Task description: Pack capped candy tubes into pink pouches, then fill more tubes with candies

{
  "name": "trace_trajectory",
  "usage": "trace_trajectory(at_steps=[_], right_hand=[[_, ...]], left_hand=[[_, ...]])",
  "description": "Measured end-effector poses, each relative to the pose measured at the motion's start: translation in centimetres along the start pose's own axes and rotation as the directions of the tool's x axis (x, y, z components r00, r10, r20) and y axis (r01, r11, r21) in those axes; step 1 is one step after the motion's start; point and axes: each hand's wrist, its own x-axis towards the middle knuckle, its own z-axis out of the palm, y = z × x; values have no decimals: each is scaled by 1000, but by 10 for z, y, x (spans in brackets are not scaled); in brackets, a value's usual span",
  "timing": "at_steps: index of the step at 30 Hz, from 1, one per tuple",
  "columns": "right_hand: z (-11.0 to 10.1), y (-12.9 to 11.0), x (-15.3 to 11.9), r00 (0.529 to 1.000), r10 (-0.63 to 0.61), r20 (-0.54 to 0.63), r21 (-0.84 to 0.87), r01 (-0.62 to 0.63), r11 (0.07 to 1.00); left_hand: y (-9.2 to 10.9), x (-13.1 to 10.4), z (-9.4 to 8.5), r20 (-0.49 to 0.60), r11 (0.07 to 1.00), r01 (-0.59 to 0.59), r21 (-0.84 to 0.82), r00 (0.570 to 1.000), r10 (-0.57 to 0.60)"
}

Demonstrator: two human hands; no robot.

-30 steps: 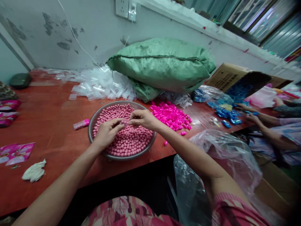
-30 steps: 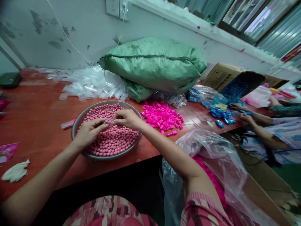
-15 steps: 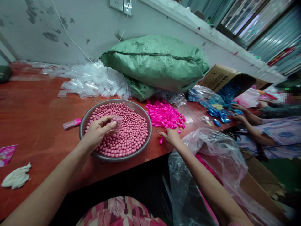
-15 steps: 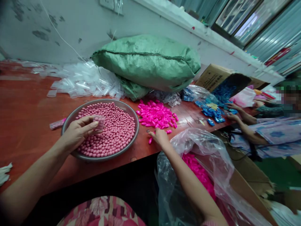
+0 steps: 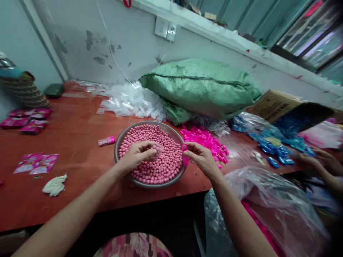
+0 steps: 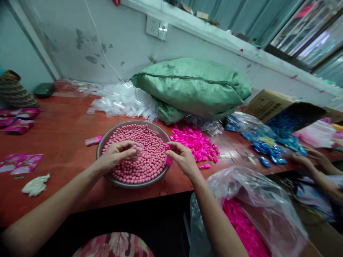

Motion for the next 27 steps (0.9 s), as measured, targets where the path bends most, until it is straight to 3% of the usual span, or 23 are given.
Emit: trace_trajectory(at_steps=[3,5,7,10,12,14,16,19,21,23,27], right_hand=[[39,-30,10,988,-154,-16,-119,151,981],[59,-42,14,981,-194,21,-111,195,975],[69,-45,14,986,-143,89,30,141,990],[71,-40,13,981,1,194,277,-56,959],[68,-35,13,974,56,221,359,-134,924],[64,-32,13,973,57,225,351,-136,927],[59,-35,15,985,6,170,232,-46,972],[52,-46,19,977,-201,64,-107,207,972],[51,-53,21,930,-347,122,-288,368,884],[52,-58,22,876,-426,226,-363,481,798],[56,-59,20,828,-470,306,-411,560,719]], left_hand=[[0,-2,3,37,1000,-19,-11,999,20],[-1,-3,2,-15,997,-40,-72,999,39],[-1,-5,0,-81,990,-64,-129,995,54],[-1,-7,-2,-104,988,-83,-132,992,70],[0,-7,-1,-98,988,-100,-114,991,89],[1,-7,0,-113,988,-134,-72,986,125],[0,-6,2,-134,985,-169,27,976,171],[0,-7,3,-133,944,-201,262,961,242],[0,-8,3,-118,897,-222,382,951,286],[0,-10,4,-108,858,-249,449,938,329],[-1,-12,4,-113,794,-293,533,905,410]])
